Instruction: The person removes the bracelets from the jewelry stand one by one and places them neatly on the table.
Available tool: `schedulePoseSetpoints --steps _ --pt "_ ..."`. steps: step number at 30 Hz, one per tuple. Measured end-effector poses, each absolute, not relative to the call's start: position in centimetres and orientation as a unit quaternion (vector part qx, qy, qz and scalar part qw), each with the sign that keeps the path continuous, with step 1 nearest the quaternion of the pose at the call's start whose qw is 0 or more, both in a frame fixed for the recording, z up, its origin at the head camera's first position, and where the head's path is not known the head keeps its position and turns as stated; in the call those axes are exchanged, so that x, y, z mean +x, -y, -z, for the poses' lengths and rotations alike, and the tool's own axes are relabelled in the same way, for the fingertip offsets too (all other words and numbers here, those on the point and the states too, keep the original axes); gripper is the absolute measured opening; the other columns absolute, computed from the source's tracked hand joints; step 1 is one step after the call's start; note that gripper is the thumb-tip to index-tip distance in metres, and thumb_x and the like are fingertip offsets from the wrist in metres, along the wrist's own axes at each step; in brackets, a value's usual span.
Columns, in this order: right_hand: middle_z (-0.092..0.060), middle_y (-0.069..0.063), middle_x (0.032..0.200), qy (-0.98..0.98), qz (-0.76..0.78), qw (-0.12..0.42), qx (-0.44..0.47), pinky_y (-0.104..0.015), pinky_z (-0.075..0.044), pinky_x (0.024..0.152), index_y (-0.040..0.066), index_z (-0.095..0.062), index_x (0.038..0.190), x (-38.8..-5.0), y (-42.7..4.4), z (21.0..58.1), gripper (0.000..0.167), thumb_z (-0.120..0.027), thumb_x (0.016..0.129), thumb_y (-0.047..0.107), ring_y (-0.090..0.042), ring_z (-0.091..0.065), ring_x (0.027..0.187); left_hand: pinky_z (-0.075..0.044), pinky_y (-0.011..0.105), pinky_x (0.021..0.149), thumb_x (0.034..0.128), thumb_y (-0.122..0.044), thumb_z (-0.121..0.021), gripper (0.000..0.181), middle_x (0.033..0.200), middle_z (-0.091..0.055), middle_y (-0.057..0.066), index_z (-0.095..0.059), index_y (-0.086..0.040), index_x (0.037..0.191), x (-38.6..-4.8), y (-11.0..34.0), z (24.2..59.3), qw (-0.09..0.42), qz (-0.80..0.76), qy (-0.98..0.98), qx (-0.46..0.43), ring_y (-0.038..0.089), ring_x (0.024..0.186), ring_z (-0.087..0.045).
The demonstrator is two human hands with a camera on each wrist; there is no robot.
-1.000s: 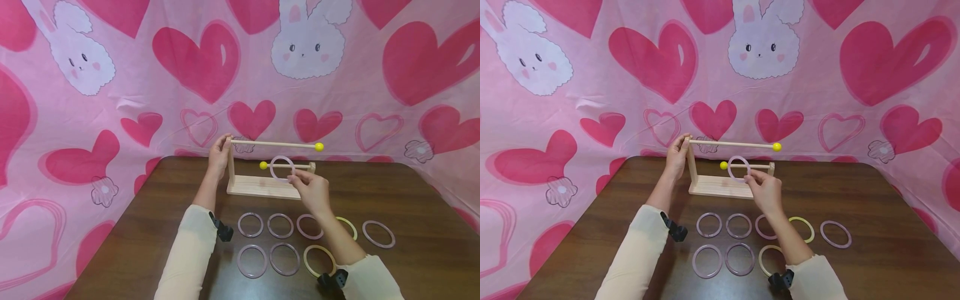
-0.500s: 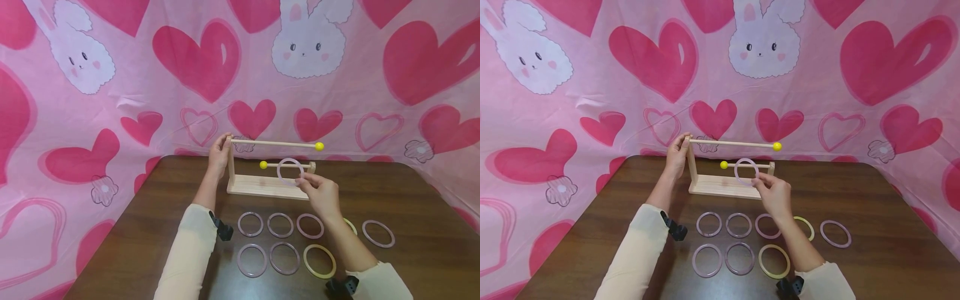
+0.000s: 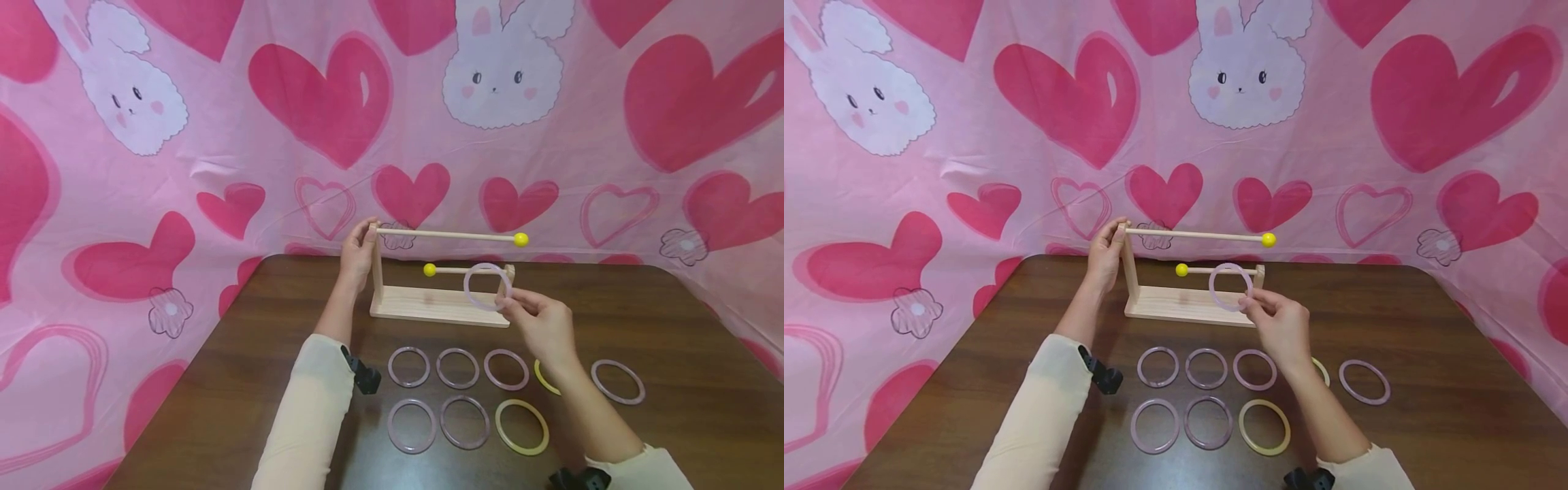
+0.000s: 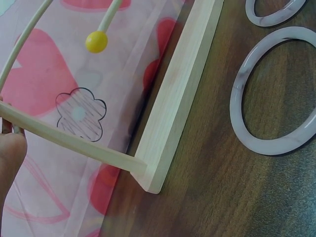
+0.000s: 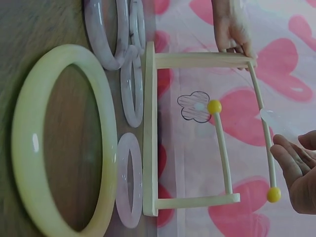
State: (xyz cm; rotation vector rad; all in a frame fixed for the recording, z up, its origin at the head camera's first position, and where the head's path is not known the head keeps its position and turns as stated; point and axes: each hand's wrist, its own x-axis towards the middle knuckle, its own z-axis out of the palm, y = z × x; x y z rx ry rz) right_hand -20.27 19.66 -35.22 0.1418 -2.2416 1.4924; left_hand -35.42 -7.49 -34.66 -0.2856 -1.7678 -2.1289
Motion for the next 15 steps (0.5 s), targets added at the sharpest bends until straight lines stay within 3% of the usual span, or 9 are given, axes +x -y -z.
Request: schedulePoseSetpoints --steps 9,15 --pt "-0.065 -0.026 0.091 0.819 -0.527 0.22 0.049 -0.012 -0.05 0.063 -0.015 -0.061 0.105 -19.4 -20.9 35.3 0.027 -0.063 0.088 0.005 0.001 -0.063 0.067 -0.04 0.029 0.095 0.0929 -0.011 -0.053 0.031 0.121 -0.057 0.017 -0.055 0.003 0.121 -35.4 7.5 34.8 0.179 0.752 0.626 -0.102 0.02 0.11 -0.051" --pt "-0.069 -0.017 0.085 0.826 -0.514 0.225 0.042 -0.009 -0.048 0.064 -0.012 -0.063 0.106 -18.7 -21.5 35.3 0.027 -0.064 0.088 0.009 0.002 -0.063 0.066 -0.04 0.029 0.095 0.0932 -0.011 -0.053 0.032 0.123 -0.056 0.019 -0.055 0.003 0.121 -35.4 7.5 34.7 0.177 0.754 0.624 -0.102 0.02 0.109 -0.051"
